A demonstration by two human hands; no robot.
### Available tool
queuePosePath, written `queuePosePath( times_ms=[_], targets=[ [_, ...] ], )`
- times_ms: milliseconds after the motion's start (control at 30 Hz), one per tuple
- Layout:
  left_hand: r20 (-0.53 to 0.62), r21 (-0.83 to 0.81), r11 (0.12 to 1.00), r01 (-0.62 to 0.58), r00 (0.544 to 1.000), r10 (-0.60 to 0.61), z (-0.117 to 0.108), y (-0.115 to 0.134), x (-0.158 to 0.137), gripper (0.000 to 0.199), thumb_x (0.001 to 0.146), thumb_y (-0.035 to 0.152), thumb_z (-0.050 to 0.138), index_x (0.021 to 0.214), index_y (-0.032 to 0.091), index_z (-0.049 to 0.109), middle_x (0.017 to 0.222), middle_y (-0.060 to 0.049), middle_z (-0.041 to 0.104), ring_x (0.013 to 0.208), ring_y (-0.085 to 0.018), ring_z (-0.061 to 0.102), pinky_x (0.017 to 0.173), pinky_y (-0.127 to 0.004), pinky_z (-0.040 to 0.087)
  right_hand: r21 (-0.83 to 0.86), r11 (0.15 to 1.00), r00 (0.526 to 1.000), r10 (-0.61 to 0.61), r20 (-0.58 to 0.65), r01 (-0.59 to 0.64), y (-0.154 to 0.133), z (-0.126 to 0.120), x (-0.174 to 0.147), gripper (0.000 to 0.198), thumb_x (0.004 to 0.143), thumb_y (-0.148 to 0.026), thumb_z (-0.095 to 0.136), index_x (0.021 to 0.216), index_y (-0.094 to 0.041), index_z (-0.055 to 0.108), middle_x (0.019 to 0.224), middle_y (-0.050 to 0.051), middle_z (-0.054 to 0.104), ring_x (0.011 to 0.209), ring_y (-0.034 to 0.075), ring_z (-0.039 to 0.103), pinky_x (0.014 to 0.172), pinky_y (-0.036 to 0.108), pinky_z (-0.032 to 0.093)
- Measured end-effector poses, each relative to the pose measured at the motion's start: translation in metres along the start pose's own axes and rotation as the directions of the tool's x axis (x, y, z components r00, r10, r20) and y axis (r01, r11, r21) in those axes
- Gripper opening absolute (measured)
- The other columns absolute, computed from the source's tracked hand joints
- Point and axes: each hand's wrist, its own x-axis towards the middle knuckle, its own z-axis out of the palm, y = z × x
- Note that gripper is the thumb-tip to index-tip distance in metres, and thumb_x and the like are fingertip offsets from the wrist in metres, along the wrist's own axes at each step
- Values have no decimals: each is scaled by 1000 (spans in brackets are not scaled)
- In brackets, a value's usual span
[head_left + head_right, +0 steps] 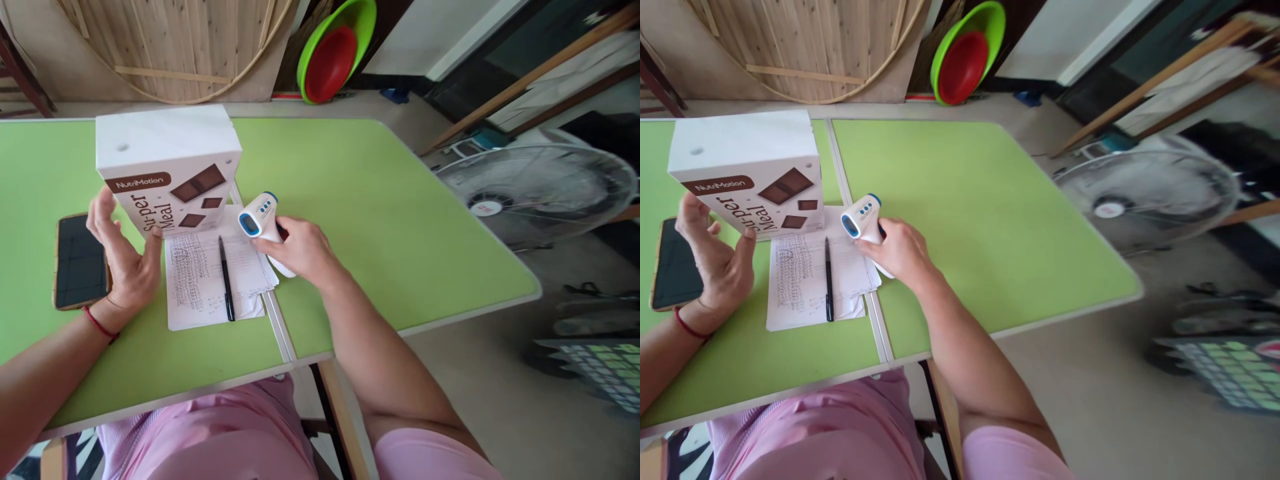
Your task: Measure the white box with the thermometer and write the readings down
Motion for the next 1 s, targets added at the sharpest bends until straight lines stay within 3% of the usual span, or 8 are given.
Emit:
queuePosePath(
  times_ms=[67, 200, 367, 433, 500, 700, 833, 1000],
  targets=[
    [-1, 91, 981, -172, 985, 173, -2, 15, -9, 75, 82, 34, 72, 148, 36, 36, 144, -8, 35, 135, -35, 35, 113, -56, 37, -124, 991, 998, 47, 33, -43, -3, 2, 1, 30, 71, -47, 75, 73, -19, 65, 70, 3, 63, 60, 15, 53, 56, 28, 38],
    [126, -77, 885, -460, 876, 466, -2, 48, -28, 74, 74, 17, 70, 143, 21, 42, 128, -11, 45, 121, -28, 49, 103, -46, 48, -285, 956, 993, 92, 68, -69, -5, 5, 1, 28, 76, -45, 70, 79, -18, 69, 82, 7, 65, 71, 20, 60, 65, 33, 45],
    [473, -422, 675, -605, 489, 733, -4, 71, -45, 15, 92, 9, 51, 99, 13, 64, 95, -9, 66, 94, -21, 62, 78, -32, 54, -269, 961, 981, -107, -160, 61, 5, 9, -3, 38, 68, -41, 79, 97, -17, 70, 104, 14, 68, 93, 29, 64, 75, 43, 53],
    [553, -444, 664, -602, 399, 731, -3, 74, -51, 16, 96, 14, 51, 90, 13, 66, 86, -7, 67, 83, -18, 63, 70, -30, 51, -167, 962, 932, -255, -258, 217, 3, 15, -9, 32, 72, -39, 77, 96, -19, 69, 103, 12, 70, 88, 25, 64, 74, 40, 54],
    [625, -416, 672, -613, 344, 700, -2, 75, -58, 16, 97, 18, 54, 91, 13, 67, 86, -7, 67, 81, -18, 65, 71, -31, 50, -42, 936, 915, -351, -201, 350, -4, 24, -18, 21, 83, -42, 68, 90, -22, 66, 85, 6, 70, 70, 18, 62, 66, 34, 53],
    [766, -355, 717, -600, 253, 591, -4, 81, -74, 17, 93, 26, 62, 104, 14, 68, 103, -8, 67, 94, -21, 64, 87, -37, 50, -13, 927, 923, -373, 91, 376, -25, 40, -36, 17, 83, -32, 66, 96, -21, 65, 69, 1, 65, 58, 15, 56, 59, 32, 47],
    [817, -224, 727, -649, 281, 503, -6, 86, -79, 14, 92, 25, 63, 101, 15, 68, 103, -7, 66, 96, -23, 62, 91, -40, 48, 212, 900, 923, -383, -25, 380, -20, 27, -37, 17, 89, -26, 53, 97, -24, 68, 77, 3, 66, 65, 17, 60, 67, 36, 53],
    [821, -151, 744, -651, 338, 461, -6, 87, -79, 14, 93, 22, 58, 104, 18, 66, 106, -7, 65, 102, -23, 60, 101, -46, 45, 609, 659, 894, -380, -236, 441, -23, 19, -40, 19, 89, -42, 61, 104, -30, 60, 86, 2, 59, 78, 18, 60, 74, 38, 56]
  ],
)
